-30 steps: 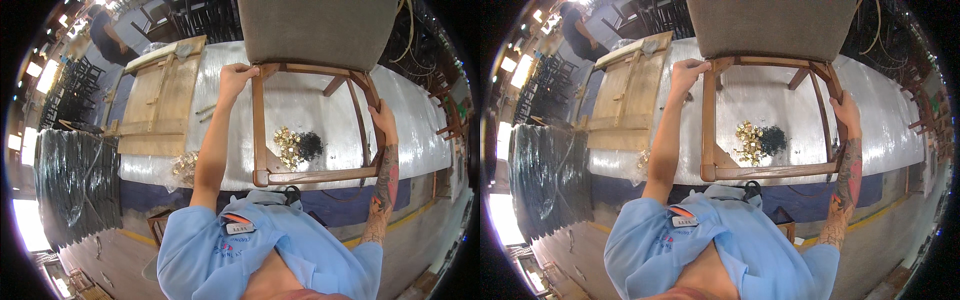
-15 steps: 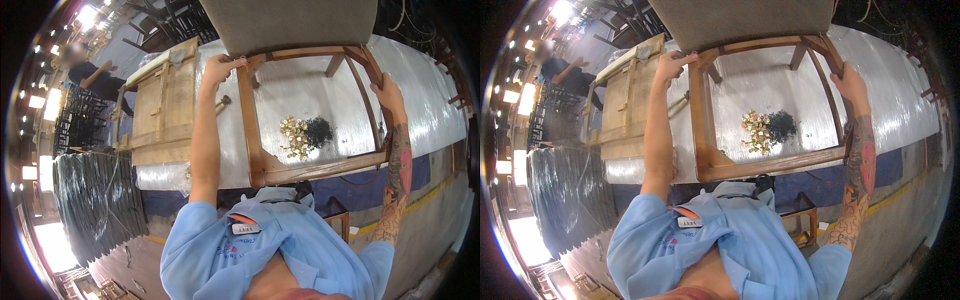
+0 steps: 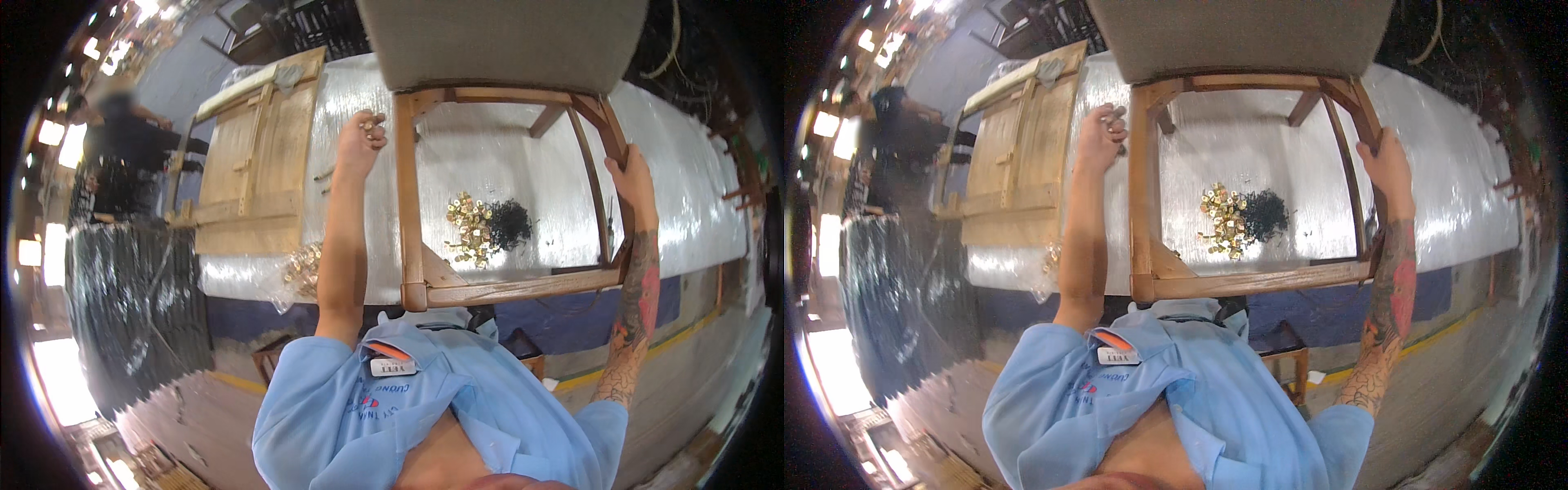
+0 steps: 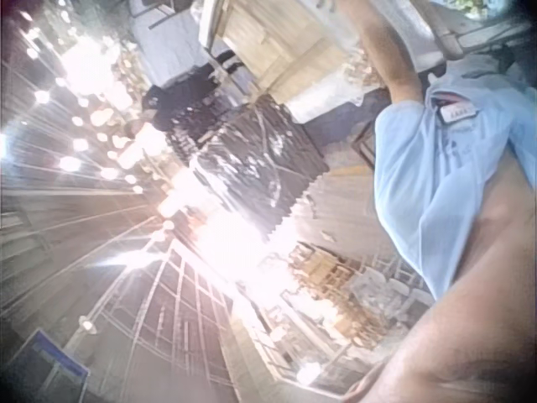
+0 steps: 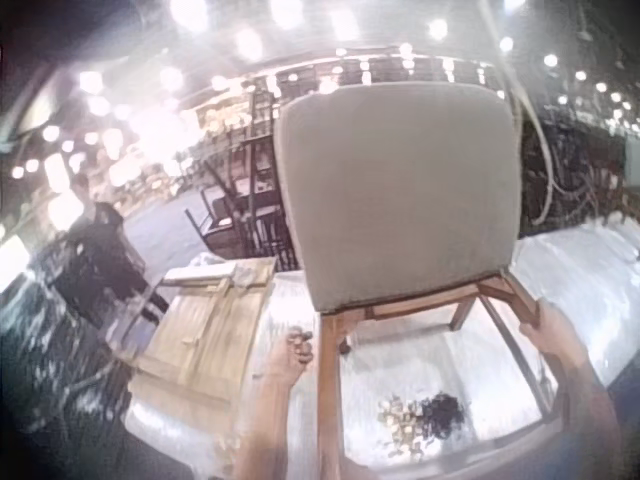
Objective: The person assembles a wooden chair by attaching the seat to the frame using a pneumatic screwdriver. They position the seat, drive screws into the frame, and flip the chair to complete the assembly.
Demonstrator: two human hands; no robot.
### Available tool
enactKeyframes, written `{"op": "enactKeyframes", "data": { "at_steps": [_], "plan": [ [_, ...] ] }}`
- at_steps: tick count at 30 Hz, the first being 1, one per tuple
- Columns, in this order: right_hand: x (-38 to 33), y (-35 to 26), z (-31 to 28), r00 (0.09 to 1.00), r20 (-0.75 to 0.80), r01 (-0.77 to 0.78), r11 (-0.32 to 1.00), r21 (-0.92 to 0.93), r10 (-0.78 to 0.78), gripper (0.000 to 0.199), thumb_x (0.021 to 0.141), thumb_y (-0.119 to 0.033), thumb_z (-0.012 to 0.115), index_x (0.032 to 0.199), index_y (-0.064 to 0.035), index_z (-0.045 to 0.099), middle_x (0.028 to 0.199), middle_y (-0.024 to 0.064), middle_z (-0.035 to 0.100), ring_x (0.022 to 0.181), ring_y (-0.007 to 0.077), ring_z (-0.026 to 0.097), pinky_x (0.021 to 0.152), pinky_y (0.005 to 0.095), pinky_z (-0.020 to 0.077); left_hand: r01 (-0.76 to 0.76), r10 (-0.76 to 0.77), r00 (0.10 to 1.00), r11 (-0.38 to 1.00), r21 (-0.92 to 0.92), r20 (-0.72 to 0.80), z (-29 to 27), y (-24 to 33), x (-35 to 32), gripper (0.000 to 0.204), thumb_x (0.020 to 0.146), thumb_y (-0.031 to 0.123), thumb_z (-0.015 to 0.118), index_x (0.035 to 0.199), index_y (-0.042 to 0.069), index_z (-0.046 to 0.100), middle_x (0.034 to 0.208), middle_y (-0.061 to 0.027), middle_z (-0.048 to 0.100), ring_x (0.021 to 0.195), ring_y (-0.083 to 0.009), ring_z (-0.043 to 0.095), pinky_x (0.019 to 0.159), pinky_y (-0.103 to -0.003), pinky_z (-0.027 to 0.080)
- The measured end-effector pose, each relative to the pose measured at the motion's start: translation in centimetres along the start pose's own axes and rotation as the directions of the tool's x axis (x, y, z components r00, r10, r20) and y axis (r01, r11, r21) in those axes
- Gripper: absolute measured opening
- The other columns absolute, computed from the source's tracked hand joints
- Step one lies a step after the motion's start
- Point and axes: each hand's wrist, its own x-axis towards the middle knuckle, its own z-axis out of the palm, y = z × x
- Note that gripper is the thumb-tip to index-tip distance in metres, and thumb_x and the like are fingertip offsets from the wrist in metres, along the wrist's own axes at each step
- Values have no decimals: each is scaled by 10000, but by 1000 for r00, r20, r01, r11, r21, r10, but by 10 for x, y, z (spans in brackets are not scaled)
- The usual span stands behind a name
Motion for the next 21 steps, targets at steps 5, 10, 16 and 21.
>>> {"op": "enactKeyframes", "data": {
  "at_steps": [5, 10, 16, 21],
  "plan": [
    [10, -94, -31, 859, -370, 336, 935, -114, -354, 373, 887, -227, 683, 1180, -27, 571, 1181, 215, 586, 1086, 411, 571, 900, 483, 462, 85, -69, 993, 983, 164, -98, -4, -50, -20, 399, 911, 466, 514, 992, 88, 613, 902, -76, 626, 666, -154, 567, 614, -308, 457],
    [33, -230, -35, 661, -248, 702, 700, -129, -708, 269, 911, -221, 662, 1115, -51, 620, 1175, 158, 607, 1106, 359, 580, 931, 461, 445, 105, -119, 984, 989, 105, 136, 49, -59, -73, 770, 812, 822, 462, 992, 88, 605, 793, -63, 590, 613, -164, 558, 549, -310, 467],
    [93, -392, 38, 275, -281, 866, 364, -342, -919, 194, 911, -304, 632, 912, -112, 659, 1006, 61, 678, 982, 201, 629, 825, 418, 415, 206, -112, 960, 901, -382, 255, 62, -65, -81, 660, 768, 665, 693, 1008, 59, 591, 750, -64, 554, 594, -172, 548, 529, -293, 464],
    [112, -402, 73, 159, -265, 706, 297, -642, -951, 422, 889, -355, 613, 504, -186, 585, 489, -14, 578, 548, 168, 601, 683, 376, 329, 236, -109, 951, 860, -452, 290, 60, -62, -91, 527, 807, 553, 721, 997, 72, 620, 838, -46, 592, 698, -119, 565, 617, -276, 471]
  ]
}}
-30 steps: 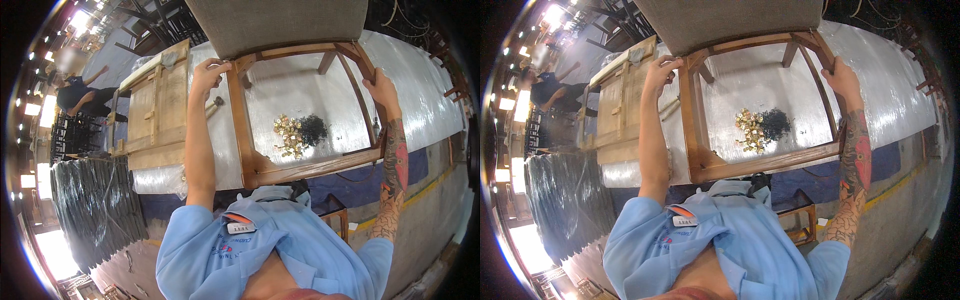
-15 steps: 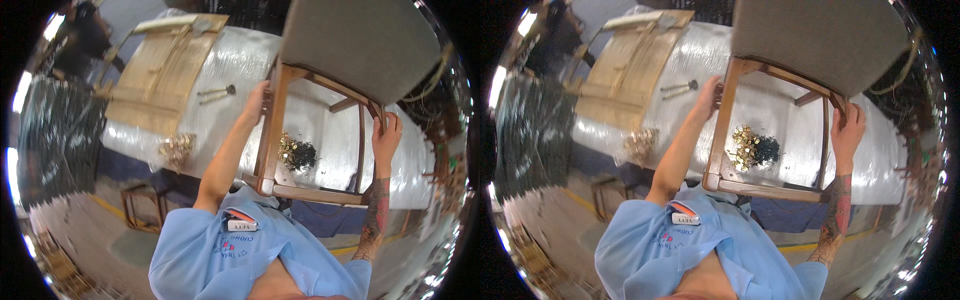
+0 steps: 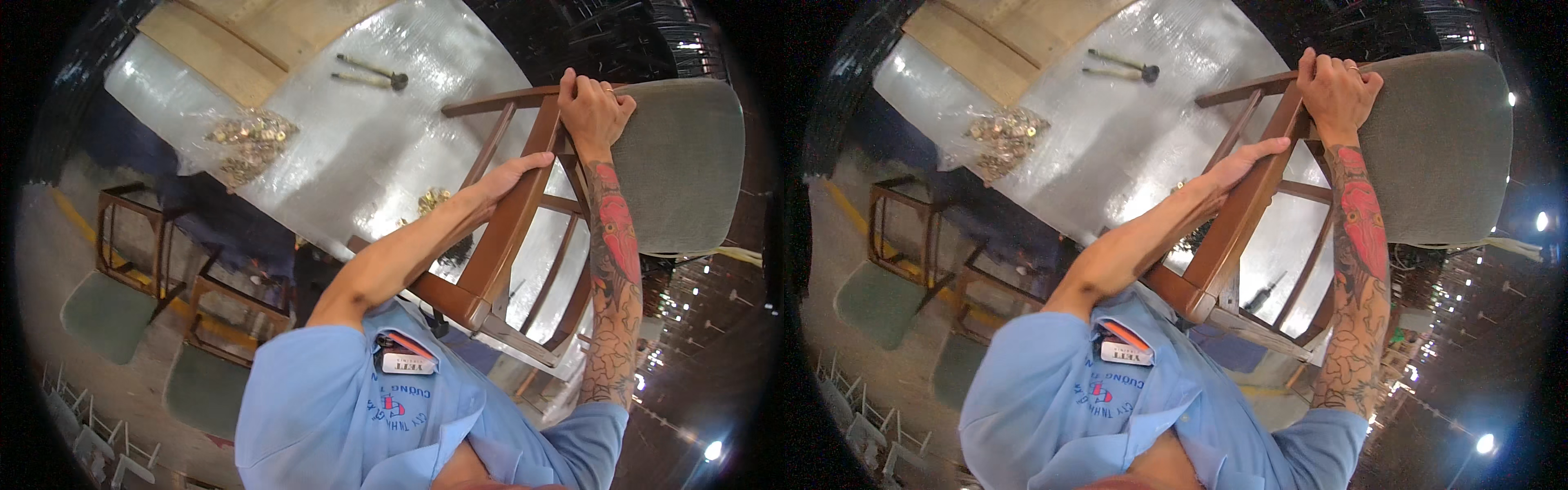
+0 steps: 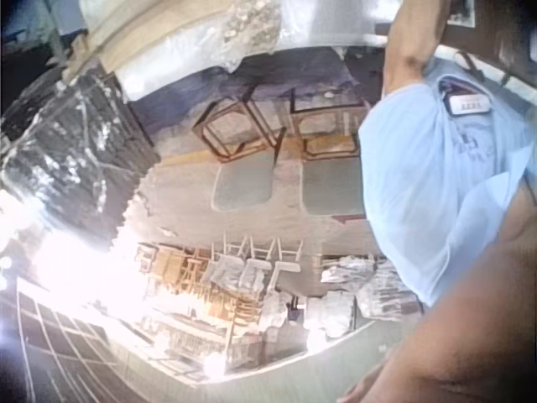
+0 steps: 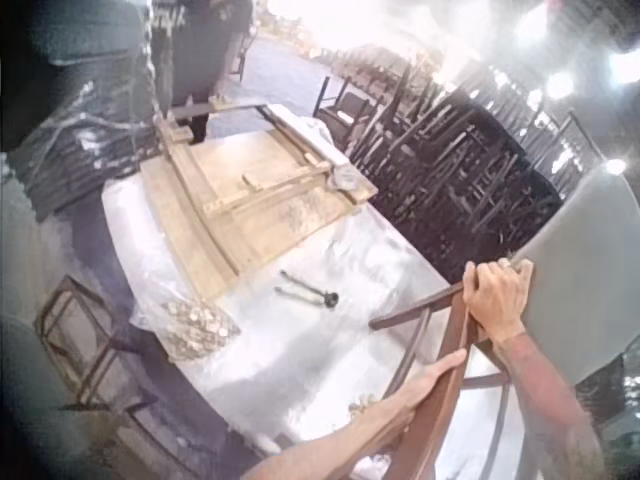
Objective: The person assembles a wooden chair by attaching the seat to the frame using a pneumatic screwdriver. They position the seat, drive screws into the frame, and flip the chair to complete the assembly.
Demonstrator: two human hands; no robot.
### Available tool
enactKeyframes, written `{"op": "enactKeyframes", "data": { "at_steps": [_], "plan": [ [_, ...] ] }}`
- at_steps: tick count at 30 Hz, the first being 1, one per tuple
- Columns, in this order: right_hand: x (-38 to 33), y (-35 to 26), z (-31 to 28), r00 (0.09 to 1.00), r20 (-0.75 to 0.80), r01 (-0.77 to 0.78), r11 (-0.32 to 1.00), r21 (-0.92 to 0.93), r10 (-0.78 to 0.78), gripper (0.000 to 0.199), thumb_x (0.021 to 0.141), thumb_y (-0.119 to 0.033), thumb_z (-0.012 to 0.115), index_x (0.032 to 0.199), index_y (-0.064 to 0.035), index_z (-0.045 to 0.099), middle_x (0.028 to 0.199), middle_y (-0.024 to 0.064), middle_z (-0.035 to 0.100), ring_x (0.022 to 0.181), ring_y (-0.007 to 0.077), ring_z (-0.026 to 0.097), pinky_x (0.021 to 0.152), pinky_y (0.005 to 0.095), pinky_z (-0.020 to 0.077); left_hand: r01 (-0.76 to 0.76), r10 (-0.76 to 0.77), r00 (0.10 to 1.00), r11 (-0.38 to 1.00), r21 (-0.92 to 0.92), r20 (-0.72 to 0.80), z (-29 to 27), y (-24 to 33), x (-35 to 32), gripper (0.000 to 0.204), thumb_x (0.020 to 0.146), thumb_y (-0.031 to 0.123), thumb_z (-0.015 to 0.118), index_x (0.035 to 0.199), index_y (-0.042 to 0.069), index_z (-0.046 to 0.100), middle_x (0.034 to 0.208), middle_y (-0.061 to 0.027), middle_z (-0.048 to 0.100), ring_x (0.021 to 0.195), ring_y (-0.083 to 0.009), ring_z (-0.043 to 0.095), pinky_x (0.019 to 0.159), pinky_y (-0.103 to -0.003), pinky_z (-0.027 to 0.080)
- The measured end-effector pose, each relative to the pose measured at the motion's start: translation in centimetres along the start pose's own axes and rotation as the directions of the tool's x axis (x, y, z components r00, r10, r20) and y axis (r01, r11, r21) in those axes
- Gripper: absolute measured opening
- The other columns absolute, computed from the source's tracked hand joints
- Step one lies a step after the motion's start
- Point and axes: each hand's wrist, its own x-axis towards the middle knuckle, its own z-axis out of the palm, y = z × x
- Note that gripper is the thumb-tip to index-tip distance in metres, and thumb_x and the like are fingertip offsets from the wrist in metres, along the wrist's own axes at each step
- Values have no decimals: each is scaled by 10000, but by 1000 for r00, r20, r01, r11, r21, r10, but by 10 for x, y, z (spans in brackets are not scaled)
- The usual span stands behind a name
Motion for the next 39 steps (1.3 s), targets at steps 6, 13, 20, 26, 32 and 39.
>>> {"op": "enactKeyframes", "data": {
  "at_steps": [6, 13, 20, 26, 32, 39],
  "plan": [
    [20, -5, 25, 998, -23, -64, 989, -136, 62, 393, 888, -336, 614, 529, -179, 593, 513, 5, 592, 576, 173, 616, 675, 383, 343, -58, 60, 998, 993, -100, 21, -3, 6, 18, 615, 786, 610, 719, 987, 42, 597, 737, -68, 580, 546, -155, 585, 462, -296, 489],
    [-6, -4, 8, 989, -35, -141, 988, 59, 143, 264, 821, -268, 658, 571, -190, 629, 568, -3, 622, 610, 176, 625, 695, 397, 363, -29, 30, 999, 999, 36, -28, -2, -11, 2, 567, 781, 645, 709, 860, 91, 618, 665, -40, 586, 554, -167, 590, 496, -323, 506],
    [-17, -38, -33, 971, 204, -220, 784, 581, 122, 137, 782, -239, 658, 757, -110, 695, 835, 88, 683, 897, 256, 641, 853, 437, 429, -28, 70, 987, 961, 276, -143, -31, -4, 9, 585, 831, 683, 611, 920, 104, 610, 719, -26, 593, 584, -157, 571, 522, -307, 468],
    [-115, -10, -120, 937, 348, -299, 509, 807, -1, 263, 881, -303, 647, 1030, -86, 663, 1128, 113, 639, 1131, 290, 567, 928, 448, 444, -78, 191, 915, 948, 308, -356, -123, -9, -47, 355, 996, 396, 500, 1125, 88, 622, 907, -43, 604, 763, -188, 582, 749, -302, 502],
    [-241, 98, -230, 716, 687, -613, 358, 704, -124, 322, 880, -281, 652, 1104, -51, 629, 1114, 158, 614, 1110, 354, 565, 956, 463, 443, -414, 448, 503, 876, 248, -739, -209, -29, -157, 120, 956, 40, 529, 1025, -43, 580, 960, -103, 576, 852, -245, 609, 852, -348, 562],
    [-354, 125, -245, 483, 872, -874, 106, 475, 76, 321, 849, -239, 660, 1082, -20, 633, 1046, 191, 618, 1023, 377, 577, 857, 455, 436, -385, 349, 261, 892, 235, -900, -244, -117, -223, 167, 928, -13, 536, 1042, -92, 629, 1069, -156, 669, 937, -276, 669, 822, -336, 569]
  ]
}}
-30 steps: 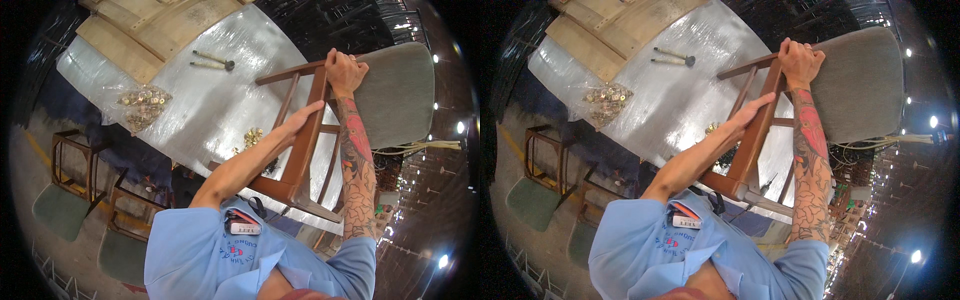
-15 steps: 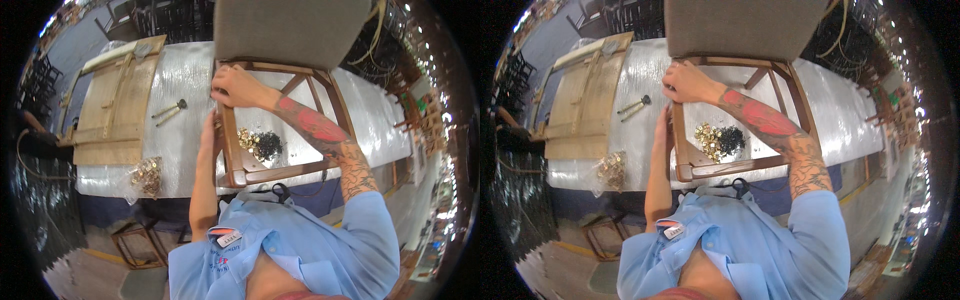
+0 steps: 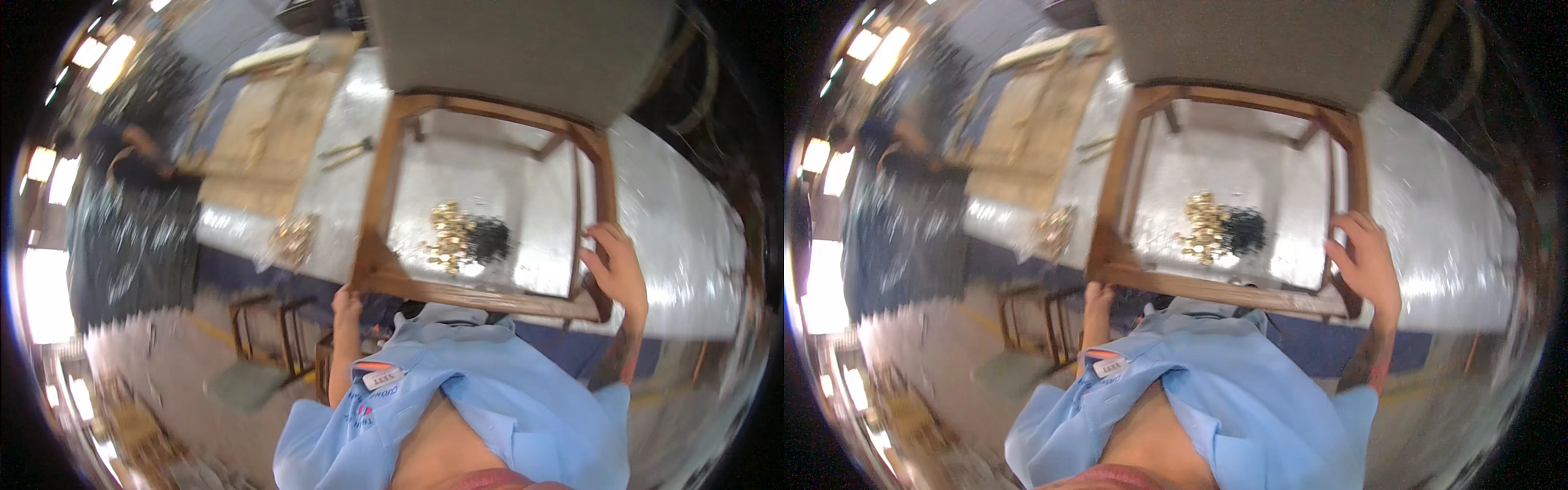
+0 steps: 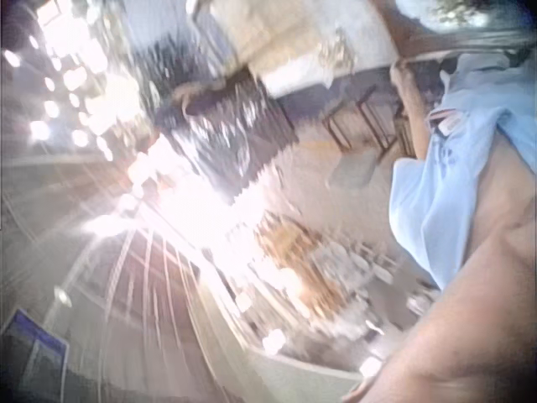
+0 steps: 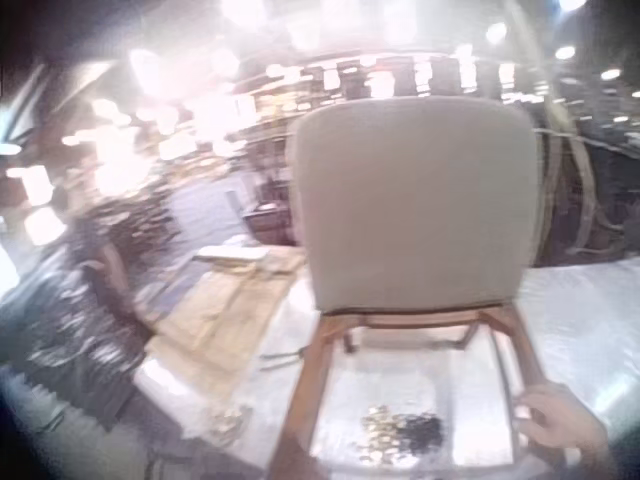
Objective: The person assembles a wooden chair by attaching the seat to the frame using a pneumatic screwdriver. They position the seat, drive screws into the frame, and flip the chair to complete the assembly.
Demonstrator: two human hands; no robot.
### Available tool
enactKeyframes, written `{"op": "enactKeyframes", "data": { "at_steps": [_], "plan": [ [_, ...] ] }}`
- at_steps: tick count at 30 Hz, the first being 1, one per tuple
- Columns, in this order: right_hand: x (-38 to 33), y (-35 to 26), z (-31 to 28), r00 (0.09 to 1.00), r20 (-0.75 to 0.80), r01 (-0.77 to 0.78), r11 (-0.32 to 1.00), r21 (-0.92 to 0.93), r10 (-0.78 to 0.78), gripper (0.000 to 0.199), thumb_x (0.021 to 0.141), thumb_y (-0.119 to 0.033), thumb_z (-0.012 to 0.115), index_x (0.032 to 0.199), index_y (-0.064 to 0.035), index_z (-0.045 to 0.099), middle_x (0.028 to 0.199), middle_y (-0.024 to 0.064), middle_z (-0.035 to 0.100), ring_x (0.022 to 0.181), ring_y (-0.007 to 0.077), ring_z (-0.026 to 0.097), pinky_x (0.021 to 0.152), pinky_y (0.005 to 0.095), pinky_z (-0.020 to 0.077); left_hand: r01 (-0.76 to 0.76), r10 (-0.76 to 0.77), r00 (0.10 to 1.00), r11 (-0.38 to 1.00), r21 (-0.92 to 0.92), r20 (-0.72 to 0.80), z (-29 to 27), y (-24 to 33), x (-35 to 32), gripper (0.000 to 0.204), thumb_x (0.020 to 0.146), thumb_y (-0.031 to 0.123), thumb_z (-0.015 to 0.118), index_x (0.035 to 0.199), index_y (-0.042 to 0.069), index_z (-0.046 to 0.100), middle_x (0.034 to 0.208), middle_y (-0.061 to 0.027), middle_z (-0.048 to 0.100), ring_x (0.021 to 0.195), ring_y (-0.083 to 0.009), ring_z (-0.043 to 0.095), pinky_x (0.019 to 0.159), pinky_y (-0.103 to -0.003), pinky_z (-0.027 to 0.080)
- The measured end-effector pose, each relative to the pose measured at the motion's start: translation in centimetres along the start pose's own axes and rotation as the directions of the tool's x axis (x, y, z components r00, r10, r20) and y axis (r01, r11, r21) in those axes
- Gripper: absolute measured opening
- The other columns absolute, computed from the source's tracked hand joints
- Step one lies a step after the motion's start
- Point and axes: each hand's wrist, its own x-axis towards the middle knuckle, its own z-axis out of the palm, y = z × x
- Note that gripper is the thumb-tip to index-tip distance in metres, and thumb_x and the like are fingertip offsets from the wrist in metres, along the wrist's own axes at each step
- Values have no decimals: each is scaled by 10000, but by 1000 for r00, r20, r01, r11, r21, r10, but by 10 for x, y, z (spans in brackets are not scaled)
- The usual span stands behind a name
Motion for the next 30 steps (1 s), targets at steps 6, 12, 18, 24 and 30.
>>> {"op": "enactKeyframes", "data": {
  "at_steps": [6, 12, 18, 24, 30],
  "plan": [
    [-13, 19, 29, 979, -199, 50, 996, 76, -34, 236, 906, -196, 606, 1062, -22, 635, 1014, 141, 639, 1002, 327, 561, 872, 465, 387, 83, -88, 996, 899, 429, -8, 33, -65, -68, 162, 892, 129, 620, 768, 26, 640, 649, -83, 579, 491, -177, 532, 425, -305, 409],
    [-8, 29, 30, 962, -248, 94, 992, -86, -113, 205, 935, -209, 580, 1025, -37, 645, 972, 86, 642, 950, 269, 564, 877, 405, 359, -119, 23, 991, 619, 777, 133, 4, -153, -61, 115, 811, 43, 713, 880, -24, 650, 781, -85, 647, 603, -182, 620, 504, -324, 494],
    [-4, 26, 28, 958, -263, 92, 992, -87, -112, 193, 936, -220, 576, 1009, -56, 648, 971, 72, 643, 940, 262, 560, 871, 394, 361, -154, -180, 923, 635, 757, 339, 51, -180, -56, 196, 755, 111, 639, 593, 9, 598, 579, -78, 609, 494, -197, 605, 438, -337, 464],
    [-5, 23, 25, 960, -269, 67, 996, -57, -80, 187, 930, -213, 581, 999, -52, 647, 971, 79, 645, 955, 262, 570, 889, 403, 364, -361, -187, 847, 485, 796, 498, 94, -201, -27, 245, 741, 179, 668, 567, 56, 546, 552, -54, 533, 490, -189, 538, 445, -356, 410],
    [-6, 23, 26, 954, -293, 60, 998, -14, -61, 189, 911, -204, 600, 993, -39, 644, 956, 85, 645, 942, 271, 569, 903, 413, 355, -864, -151, 485, -237, 445, 862, 116, -218, 33, 297, 736, 227, 692, 552, 92, 502, 542, -25, 457, 493, -165, 461, 445, -351, 342]
  ]
}}
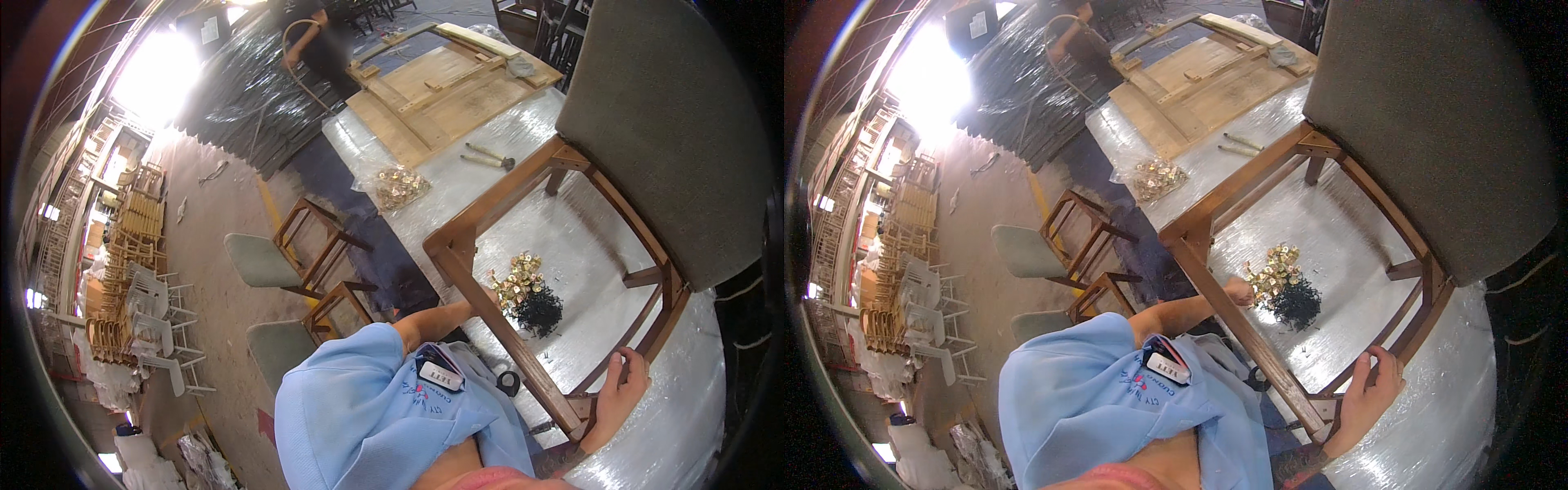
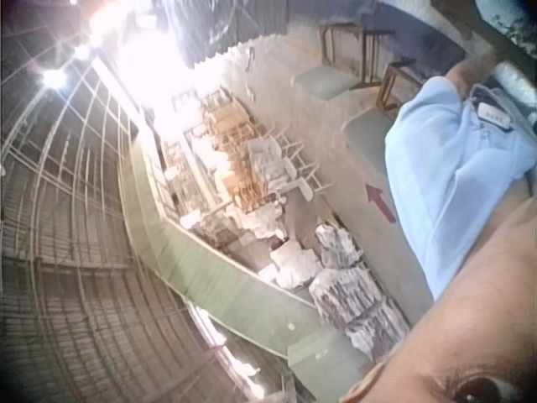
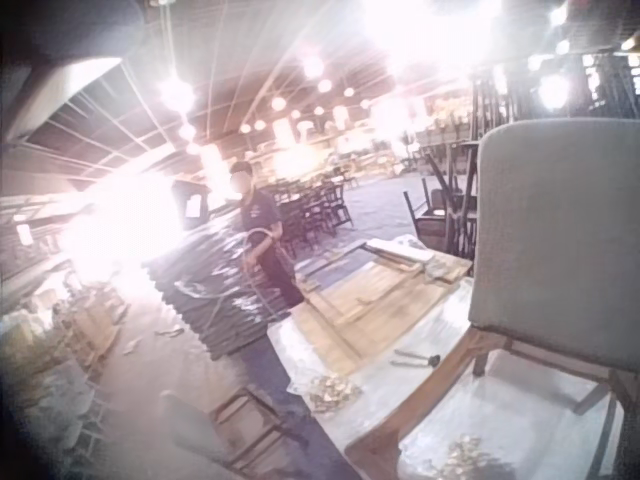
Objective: The person assembles a wooden chair by attaching the seat to the frame using a pneumatic screwdriver. They position the seat, drive screws into the frame, and flip the chair to complete the assembly.
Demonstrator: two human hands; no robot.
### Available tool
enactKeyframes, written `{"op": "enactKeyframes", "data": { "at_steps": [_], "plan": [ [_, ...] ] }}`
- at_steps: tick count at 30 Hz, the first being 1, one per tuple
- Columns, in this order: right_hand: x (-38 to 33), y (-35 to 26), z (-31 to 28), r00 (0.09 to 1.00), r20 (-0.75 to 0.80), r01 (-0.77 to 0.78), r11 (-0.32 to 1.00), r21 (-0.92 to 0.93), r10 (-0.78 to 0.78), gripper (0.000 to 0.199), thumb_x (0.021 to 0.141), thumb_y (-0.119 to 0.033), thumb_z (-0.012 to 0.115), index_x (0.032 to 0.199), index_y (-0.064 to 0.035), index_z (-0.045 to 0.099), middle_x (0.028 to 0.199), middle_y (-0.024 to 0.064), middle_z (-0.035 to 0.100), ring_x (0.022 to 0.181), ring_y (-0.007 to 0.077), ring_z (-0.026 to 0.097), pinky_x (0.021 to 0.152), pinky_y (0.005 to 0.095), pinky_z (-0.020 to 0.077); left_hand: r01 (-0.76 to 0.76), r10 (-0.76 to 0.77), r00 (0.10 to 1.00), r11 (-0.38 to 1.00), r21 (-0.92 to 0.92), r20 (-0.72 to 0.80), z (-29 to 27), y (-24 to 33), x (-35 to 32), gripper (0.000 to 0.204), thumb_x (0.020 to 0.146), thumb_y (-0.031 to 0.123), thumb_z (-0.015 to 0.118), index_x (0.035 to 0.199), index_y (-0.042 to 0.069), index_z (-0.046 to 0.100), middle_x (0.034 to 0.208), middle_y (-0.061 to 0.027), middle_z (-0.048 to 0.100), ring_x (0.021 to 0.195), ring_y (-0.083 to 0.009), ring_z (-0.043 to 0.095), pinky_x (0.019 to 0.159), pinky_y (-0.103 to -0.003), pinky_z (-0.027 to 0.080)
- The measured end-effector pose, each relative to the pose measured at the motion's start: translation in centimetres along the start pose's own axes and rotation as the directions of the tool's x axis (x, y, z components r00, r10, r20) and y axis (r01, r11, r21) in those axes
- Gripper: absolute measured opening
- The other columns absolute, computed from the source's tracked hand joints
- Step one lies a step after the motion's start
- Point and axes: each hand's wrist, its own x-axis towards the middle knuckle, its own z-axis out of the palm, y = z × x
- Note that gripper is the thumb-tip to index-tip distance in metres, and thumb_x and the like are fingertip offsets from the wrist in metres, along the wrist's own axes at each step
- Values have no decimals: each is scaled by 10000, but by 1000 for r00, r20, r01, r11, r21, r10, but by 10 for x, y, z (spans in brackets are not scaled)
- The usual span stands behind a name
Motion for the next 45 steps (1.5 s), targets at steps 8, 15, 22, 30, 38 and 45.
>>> {"op": "enactKeyframes", "data": {
  "at_steps": [8, 15, 22, 30, 38, 45],
  "plan": [
    [1, -1, 0, 999, -32, 23, 999, 35, -22, 171, 918, -179, 604, 987, -29, 649, 949, 114, 640, 941, 293, 576, 909, 388, 373, -305, 292, 934, 952, -31, -206, 34, -61, 55, 173, 779, 171, 668, 736, 17, 604, 623, -77, 547, 578, -243, 540, 567, -419, 466],
    [-1, 1, 2, 999, -38, 25, 1000, 15, -24, 180, 919, -191, 605, 983, -27, 640, 963, 110, 647, 950, 298, 575, 904, 402, 370, 49, -120, 965, 957, -286, -234, 6, -6, 69, 241, 874, 215, 683, 808, -15, 657, 686, -33, 633, 663, -181, 648, 646, -356, 550],
    [1, -1, -2, 997, -23, 71, 997, 27, -71, 187, 918, -197, 614, 981, -24, 646, 965, 107, 655, 958, 296, 583, 901, 403, 373, -160, 298, 906, 898, 409, -301, -3, -39, 56, 284, 812, 369, 705, 879, 97, 659, 694, -80, 642, 638, -254, 651, 520, -444, 510],
    [-4, 6, 2, 990, -139, 54, 994, 99, -40, 234, 915, -197, 619, 1066, -19, 631, 1111, 164, 625, 1082, 343, 566, 986, 433, 380, 385, -603, 797, 535, -752, -20, -78, 97, 25, 421, 847, 179, 714, 1107, -99, 535, 756, -112, 631, 574, -176, 609, 447, -303, 476],
    [55, 82, 16, 886, 86, -405, 669, 623, 456, 737, 862, -398, 718, 1398, 20, 431, 1261, 163, 591, 1070, 269, 619, 895, 350, 498, 613, -200, 744, 584, -532, 638, -203, 19, -145, 463, 970, 321, 561, 1352, 63, 520, 1239, -146, 647, 1066, -234, 654, 819, -354, 549],
    [66, 98, 28, 801, 453, -511, 53, 858, 391, 278, 834, -352, 740, 825, -119, 589, 695, -18, 575, 544, 95, 548, 460, 255, 463, 232, -478, 878, 436, -870, -6, -372, 160, -85, 526, 959, 485, 524, 1192, 19, 596, 1090, -129, 677, 866, -250, 682, 633, -318, 554]
  ]
}}
